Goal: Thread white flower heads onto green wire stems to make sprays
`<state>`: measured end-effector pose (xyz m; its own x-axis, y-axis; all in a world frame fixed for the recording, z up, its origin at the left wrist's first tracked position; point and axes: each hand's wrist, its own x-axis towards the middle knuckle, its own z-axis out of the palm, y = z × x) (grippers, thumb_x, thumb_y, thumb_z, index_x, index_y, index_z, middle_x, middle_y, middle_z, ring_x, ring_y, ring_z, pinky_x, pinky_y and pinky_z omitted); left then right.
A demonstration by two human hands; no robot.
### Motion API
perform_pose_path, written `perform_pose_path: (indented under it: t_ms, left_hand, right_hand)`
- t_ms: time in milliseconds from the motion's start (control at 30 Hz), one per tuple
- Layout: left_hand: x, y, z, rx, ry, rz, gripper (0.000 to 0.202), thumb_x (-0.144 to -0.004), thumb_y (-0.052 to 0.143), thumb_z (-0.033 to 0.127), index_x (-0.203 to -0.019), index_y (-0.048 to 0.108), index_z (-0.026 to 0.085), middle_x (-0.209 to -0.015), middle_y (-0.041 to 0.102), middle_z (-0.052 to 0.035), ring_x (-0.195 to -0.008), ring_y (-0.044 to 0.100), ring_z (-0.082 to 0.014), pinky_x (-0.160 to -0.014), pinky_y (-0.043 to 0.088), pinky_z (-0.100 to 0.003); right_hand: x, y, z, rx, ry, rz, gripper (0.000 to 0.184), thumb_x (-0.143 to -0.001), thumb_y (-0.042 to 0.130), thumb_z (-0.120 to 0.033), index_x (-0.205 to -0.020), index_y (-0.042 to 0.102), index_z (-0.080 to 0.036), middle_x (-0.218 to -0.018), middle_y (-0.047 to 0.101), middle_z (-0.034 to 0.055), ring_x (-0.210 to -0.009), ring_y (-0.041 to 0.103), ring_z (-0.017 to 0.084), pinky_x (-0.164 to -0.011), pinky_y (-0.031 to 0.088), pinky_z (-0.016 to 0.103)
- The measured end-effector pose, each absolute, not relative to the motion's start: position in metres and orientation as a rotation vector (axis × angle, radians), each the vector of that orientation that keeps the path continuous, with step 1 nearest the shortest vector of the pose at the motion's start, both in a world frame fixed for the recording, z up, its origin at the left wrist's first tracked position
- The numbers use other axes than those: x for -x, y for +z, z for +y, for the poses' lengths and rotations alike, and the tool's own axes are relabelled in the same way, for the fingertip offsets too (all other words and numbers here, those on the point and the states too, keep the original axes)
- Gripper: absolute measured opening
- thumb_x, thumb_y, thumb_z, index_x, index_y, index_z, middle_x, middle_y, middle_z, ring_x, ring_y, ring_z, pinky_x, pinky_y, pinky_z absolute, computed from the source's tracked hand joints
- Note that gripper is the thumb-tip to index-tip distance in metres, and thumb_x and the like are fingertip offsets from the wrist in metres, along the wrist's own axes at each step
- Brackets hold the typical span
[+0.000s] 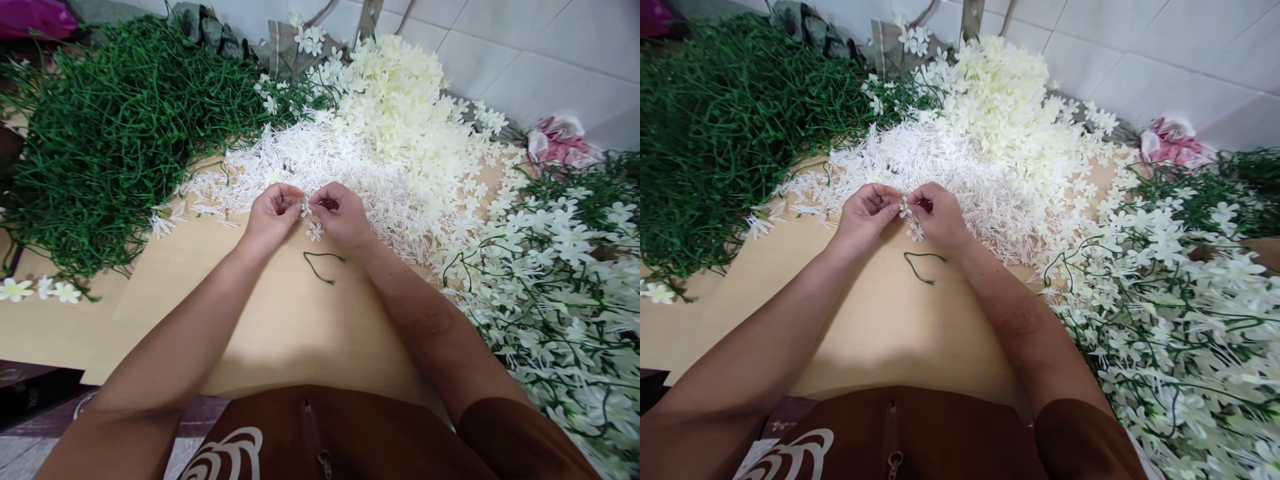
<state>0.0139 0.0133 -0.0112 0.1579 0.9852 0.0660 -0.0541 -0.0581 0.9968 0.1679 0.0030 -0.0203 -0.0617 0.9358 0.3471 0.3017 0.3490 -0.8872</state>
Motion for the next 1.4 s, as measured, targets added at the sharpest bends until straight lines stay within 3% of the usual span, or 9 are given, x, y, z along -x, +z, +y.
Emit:
perform_pose_path:
  t_ms: [533,900,1133,1267,1400]
  left_hand:
    - [-0.0153,-0.0105,0.0129,-1.328,1.162,1.05,0.022,-0.067,0.058,0.0,-0.08,0.059,0.017,-0.062,0.056,0.0061,-0.058,0.053,-0.0062,-0.058,0.042,-0.018]
    - [-0.0135,-0.011,0.0134,-1.349,1.151,1.032,0.021,-0.069,0.06,0.0,-0.081,0.06,0.017,-0.062,0.056,0.0056,-0.056,0.05,-0.0059,-0.056,0.04,-0.018]
    - [-0.0112,-0.0105,0.0132,-1.35,1.117,0.945,0.024,-0.07,0.063,0.0,-0.086,0.06,0.017,-0.067,0.059,0.0046,-0.063,0.056,-0.0068,-0.062,0.045,-0.019]
    - [-0.0094,-0.0118,0.0148,-1.296,1.113,0.889,0.03,-0.069,0.064,0.0,-0.092,0.06,0.019,-0.075,0.063,0.0034,-0.07,0.062,-0.0086,-0.073,0.051,-0.023]
    - [-0.0113,-0.0129,0.0152,-1.234,1.115,0.928,0.025,-0.07,0.067,0.003,-0.089,0.06,0.018,-0.074,0.064,0.0028,-0.068,0.065,-0.0097,-0.073,0.054,-0.025]
  right_hand:
    - [-0.1688,-0.0204,-0.0002,1.11,0.162,-1.891,0.01,-0.081,0.051,-0.013,-0.081,0.047,-0.022,-0.078,0.056,0.0015,-0.078,0.055,0.017,-0.073,0.049,0.034]
    - [-0.1692,-0.0253,0.0025,1.103,0.633,-1.706,0.009,-0.08,0.058,-0.021,-0.08,0.048,-0.022,-0.081,0.057,-0.0012,-0.079,0.059,0.013,-0.078,0.053,0.034]
    - [-0.169,-0.0205,0.001,1.043,0.704,-1.72,0.009,-0.081,0.059,-0.022,-0.079,0.05,-0.021,-0.077,0.055,-0.0015,-0.076,0.055,0.012,-0.069,0.051,0.029]
    - [-0.1719,-0.0203,0.0053,1.045,0.852,-1.575,0.025,-0.079,0.07,-0.037,-0.076,0.051,-0.021,-0.072,0.055,-0.0037,-0.067,0.053,0.009,-0.065,0.049,0.027]
    - [-0.1745,-0.0178,0.0093,1.059,1.039,-1.402,0.045,-0.064,0.081,-0.053,-0.074,0.051,-0.021,-0.068,0.057,-0.0051,-0.062,0.053,0.008,-0.06,0.047,0.025]
